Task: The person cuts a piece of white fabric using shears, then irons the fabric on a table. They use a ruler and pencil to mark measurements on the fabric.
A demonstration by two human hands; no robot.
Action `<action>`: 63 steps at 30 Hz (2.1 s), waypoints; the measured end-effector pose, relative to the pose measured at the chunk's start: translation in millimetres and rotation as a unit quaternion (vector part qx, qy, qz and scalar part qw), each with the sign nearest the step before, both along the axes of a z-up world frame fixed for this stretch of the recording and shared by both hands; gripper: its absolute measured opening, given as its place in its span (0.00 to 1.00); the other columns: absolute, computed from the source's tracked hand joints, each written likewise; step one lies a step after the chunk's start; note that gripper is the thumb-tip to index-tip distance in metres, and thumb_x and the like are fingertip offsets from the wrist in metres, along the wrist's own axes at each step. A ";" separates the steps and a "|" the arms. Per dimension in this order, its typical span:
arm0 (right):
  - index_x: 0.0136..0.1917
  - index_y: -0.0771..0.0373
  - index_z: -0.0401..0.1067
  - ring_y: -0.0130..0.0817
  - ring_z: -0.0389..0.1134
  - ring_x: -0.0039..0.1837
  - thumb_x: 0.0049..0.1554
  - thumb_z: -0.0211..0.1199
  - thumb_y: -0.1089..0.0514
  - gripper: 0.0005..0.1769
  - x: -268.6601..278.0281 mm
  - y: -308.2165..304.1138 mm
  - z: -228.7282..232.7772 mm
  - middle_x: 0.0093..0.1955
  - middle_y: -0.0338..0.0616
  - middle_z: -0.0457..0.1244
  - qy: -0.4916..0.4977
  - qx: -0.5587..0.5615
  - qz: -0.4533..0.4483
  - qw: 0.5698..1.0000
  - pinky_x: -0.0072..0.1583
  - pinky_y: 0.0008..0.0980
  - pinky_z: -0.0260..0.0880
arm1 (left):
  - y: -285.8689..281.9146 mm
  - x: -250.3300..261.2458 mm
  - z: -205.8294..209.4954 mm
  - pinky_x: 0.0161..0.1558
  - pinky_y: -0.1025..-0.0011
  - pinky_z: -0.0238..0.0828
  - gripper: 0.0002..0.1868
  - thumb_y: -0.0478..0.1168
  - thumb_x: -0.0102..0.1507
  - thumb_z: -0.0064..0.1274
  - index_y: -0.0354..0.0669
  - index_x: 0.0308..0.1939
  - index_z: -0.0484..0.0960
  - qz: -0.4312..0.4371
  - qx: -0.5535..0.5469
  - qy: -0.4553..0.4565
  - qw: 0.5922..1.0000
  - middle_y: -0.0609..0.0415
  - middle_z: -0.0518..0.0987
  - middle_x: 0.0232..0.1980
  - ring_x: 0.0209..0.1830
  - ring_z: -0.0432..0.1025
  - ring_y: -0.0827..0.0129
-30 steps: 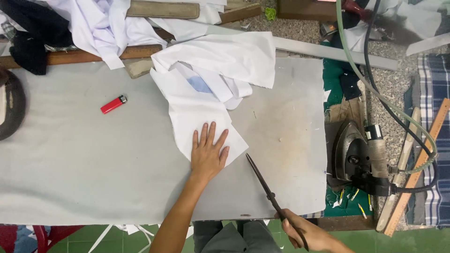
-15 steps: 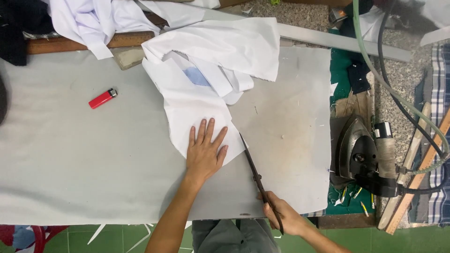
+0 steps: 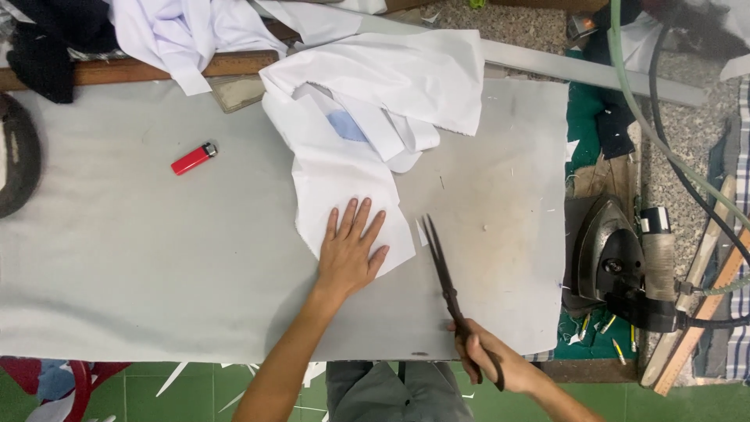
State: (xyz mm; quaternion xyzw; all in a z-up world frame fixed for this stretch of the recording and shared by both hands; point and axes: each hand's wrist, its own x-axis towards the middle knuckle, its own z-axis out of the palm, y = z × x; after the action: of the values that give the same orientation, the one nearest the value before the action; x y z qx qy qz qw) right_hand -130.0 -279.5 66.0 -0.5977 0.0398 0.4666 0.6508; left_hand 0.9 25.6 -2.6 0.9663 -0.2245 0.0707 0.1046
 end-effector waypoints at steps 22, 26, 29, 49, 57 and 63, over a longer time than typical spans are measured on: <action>0.65 0.65 0.67 0.22 0.51 0.27 0.53 0.44 0.23 0.48 93.4 234.9 25.8 0.24 0.31 0.51 -0.047 -0.109 0.311 0.943 0.32 0.25 0.57 | 248.2 -98.5 19.7 0.77 0.43 0.39 0.37 0.58 0.70 0.37 0.39 0.77 0.61 0.216 -0.025 0.070 0.974 0.44 0.56 0.82 0.82 0.48 0.49; 0.62 0.62 0.66 0.24 0.57 0.29 0.58 0.49 0.32 0.34 98.9 227.5 0.2 0.28 0.34 0.55 -0.012 -0.123 0.325 0.938 0.36 0.27 0.67 | 260.4 -111.0 14.7 0.75 0.45 0.46 0.34 0.59 0.72 0.33 0.45 0.75 0.66 0.342 0.019 0.027 0.939 0.47 0.63 0.79 0.79 0.57 0.52; 0.64 0.64 0.65 0.25 0.58 0.28 0.56 0.49 0.30 0.39 102.3 217.2 7.1 0.29 0.34 0.55 -0.024 -0.115 0.336 0.935 0.34 0.28 0.69 | 269.5 -134.1 5.1 0.76 0.44 0.44 0.37 0.60 0.72 0.34 0.34 0.74 0.66 0.481 -0.004 -0.006 0.877 0.36 0.63 0.77 0.79 0.55 0.43; 0.70 0.51 0.71 0.25 0.61 0.38 0.60 0.44 0.34 0.34 88.6 240.7 79.6 0.38 0.35 0.57 0.118 -0.263 0.388 0.876 0.49 0.21 0.66 | 180.6 -134.7 3.8 0.79 0.44 0.37 0.28 0.50 0.75 0.29 0.44 0.76 0.66 0.451 -0.004 0.037 0.892 0.55 0.64 0.79 0.82 0.52 0.53; 0.69 0.62 0.65 0.23 0.58 0.28 0.53 0.46 0.25 0.47 66.8 224.2 21.9 0.25 0.32 0.58 0.038 -0.149 0.359 0.921 0.35 0.24 0.59 | 182.0 -132.2 5.1 0.78 0.45 0.40 0.27 0.50 0.75 0.32 0.44 0.74 0.71 0.460 -0.010 0.000 0.888 0.56 0.67 0.77 0.81 0.55 0.55; 0.71 0.64 0.63 0.24 0.57 0.30 0.55 0.47 0.26 0.46 63.6 222.0 7.8 0.27 0.32 0.57 0.036 -0.141 0.352 0.925 0.35 0.25 0.63 | 181.6 -132.5 3.8 0.79 0.46 0.37 0.28 0.50 0.75 0.30 0.43 0.75 0.69 0.461 -0.021 0.013 0.887 0.55 0.66 0.78 0.82 0.53 0.55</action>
State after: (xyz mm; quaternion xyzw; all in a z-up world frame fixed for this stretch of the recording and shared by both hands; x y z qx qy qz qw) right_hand -66.4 -57.4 73.9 -0.6414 -0.0838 0.6765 0.3521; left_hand -131.5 207.2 1.1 0.9593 0.2495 0.1027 0.0833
